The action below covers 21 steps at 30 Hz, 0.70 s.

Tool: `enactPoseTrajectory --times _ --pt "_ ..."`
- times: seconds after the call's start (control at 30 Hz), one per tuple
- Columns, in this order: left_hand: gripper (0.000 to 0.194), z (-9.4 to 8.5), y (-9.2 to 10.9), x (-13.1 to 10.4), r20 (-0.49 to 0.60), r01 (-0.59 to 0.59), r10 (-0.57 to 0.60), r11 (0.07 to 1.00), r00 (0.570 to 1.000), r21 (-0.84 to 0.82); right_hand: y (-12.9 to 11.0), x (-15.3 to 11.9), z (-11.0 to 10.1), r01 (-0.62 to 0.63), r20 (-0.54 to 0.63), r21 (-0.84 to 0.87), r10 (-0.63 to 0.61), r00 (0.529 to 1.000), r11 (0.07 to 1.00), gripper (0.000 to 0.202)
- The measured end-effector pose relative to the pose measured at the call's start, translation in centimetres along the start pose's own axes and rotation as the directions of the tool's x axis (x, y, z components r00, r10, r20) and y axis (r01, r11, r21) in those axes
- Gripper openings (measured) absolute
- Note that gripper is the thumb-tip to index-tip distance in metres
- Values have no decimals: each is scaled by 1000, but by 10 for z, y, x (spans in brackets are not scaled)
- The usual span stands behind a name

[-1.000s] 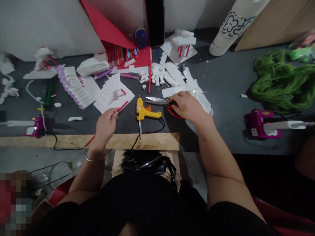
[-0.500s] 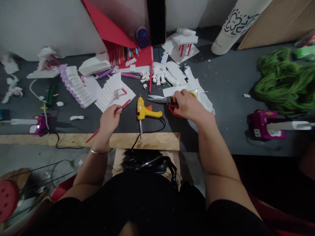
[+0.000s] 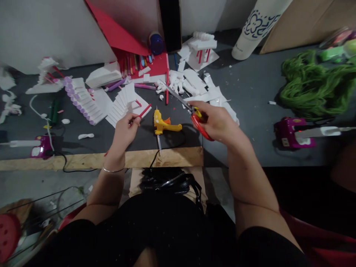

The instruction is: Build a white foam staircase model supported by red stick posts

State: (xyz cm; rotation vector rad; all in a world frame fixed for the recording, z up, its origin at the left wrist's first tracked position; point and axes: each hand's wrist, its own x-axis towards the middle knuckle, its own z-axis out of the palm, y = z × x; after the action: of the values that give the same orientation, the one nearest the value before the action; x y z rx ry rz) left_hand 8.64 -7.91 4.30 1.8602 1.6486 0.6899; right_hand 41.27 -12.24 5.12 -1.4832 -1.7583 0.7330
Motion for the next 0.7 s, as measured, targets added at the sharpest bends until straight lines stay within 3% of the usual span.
enactPoseTrajectory --times 0.07,0.17,0.33,0.57,0.7 --pt "12 -3 3 1 -14 0 -1 998 1000 -56 -16 -9 5 -49 114 31 45 992 998 51" --pt "14 -8 5 3 0 6 -6 986 1000 -165 -33 -21 12 -64 213 -81 80 974 995 57" --pt "13 -20 10 1 -23 -21 17 983 1000 -182 -48 -32 31 -22 134 -256 58 989 966 57" --pt "18 -26 20 -2 -57 -47 40 990 998 -130 -58 -28 43 -119 55 -18 120 991 993 55" --pt "19 -24 27 -4 -23 -27 24 988 999 -155 -52 -33 48 -124 54 -40 126 991 991 51"
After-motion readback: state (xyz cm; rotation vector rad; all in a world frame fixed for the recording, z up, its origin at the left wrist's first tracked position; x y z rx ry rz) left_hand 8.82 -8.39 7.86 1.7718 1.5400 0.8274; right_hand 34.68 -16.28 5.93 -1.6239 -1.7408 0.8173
